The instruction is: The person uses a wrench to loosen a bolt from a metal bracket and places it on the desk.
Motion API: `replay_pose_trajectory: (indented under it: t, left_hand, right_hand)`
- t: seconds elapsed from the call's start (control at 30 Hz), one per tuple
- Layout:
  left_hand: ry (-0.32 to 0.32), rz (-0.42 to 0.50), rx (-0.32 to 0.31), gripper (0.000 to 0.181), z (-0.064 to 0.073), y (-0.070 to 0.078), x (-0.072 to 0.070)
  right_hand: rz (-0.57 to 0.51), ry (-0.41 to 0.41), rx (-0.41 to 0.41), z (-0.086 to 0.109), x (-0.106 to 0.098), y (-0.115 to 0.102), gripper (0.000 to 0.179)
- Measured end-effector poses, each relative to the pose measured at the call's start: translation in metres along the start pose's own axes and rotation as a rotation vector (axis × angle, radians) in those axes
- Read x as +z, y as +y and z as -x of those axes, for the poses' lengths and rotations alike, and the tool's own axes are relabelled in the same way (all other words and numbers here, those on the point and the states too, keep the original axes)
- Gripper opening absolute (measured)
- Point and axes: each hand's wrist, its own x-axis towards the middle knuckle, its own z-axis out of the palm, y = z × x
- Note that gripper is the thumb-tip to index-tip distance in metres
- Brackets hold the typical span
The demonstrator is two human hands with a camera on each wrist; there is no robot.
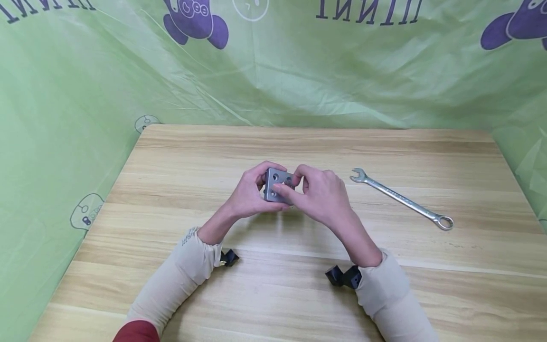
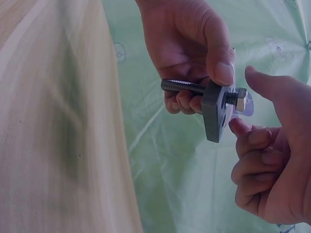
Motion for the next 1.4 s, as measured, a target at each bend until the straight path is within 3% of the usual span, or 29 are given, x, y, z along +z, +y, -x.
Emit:
replay_pose_trajectory:
  t: [0.27,0.57,0.8,1.07,1.4]
  left_hand:
    - [-0.006,0.004,0.008,0.067,0.000,0.000,0.001]
    - [0.001,-0.011,0.007,0.065,0.000,0.001,0.000]
    - [0.000,0.013,0.011,0.066,0.000,0.001,-0.001]
    - [-0.004,0.013,0.005,0.066,0.000,0.001,-0.001]
    - [-0.005,-0.006,0.026,0.066,0.001,0.003,0.000]
  right_hand:
    - [0.025,0.024,-0.019,0.000,0.007,-0.003,0.036]
    - [0.010,0.050,-0.067,0.002,0.005,-0.005,0.024]
    - [-0.067,0.043,-0.119,0.002,0.001,-0.005,0.017]
    - [-0.206,-0.016,-0.133,0.002,-0.002,-0.006,0.021]
    - [-0.215,0.030,-0.245,0.001,0.001,-0.001,0.029]
